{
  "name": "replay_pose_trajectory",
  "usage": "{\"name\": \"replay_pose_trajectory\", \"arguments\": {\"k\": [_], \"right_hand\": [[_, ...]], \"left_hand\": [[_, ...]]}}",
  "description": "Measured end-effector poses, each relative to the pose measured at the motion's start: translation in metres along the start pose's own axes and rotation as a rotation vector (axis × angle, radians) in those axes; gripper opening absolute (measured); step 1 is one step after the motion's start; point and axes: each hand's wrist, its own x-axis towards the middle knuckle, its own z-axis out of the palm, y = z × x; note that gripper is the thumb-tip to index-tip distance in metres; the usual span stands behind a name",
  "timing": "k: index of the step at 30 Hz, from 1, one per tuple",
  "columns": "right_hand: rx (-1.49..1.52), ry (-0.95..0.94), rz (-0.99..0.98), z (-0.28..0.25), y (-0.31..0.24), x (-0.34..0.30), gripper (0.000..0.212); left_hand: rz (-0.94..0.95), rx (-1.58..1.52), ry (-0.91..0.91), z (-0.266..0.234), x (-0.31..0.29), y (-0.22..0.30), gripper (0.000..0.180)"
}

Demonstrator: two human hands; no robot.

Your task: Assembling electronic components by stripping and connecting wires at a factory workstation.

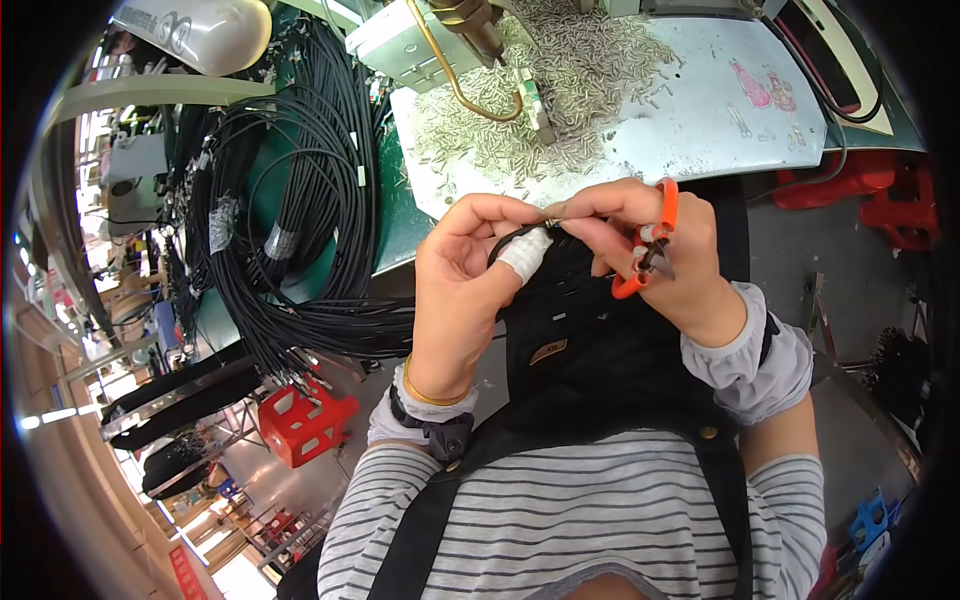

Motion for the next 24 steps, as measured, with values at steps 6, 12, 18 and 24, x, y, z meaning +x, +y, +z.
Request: {"name": "replay_pose_trajectory", "arguments": {"k": [6,12,18,24], "right_hand": [[-0.108,0.072,-0.005,0.01,-0.002,-0.008,0.015],[0.063,0.077,0.161,0.014,-0.001,-0.009,0.007],[0.475,0.073,0.366,0.017,-0.006,-0.007,0.009],[0.301,0.131,0.258,0.013,-0.009,-0.008,0.012]], "left_hand": [[0.12,0.068,0.003,0.003,0.002,-0.014,0.022],[0.297,0.231,0.082,0.013,0.001,-0.021,0.02],[0.109,-0.022,0.086,0.011,-0.001,-0.015,0.017],[0.076,-0.054,0.08,0.012,-0.002,-0.01,0.016]]}}
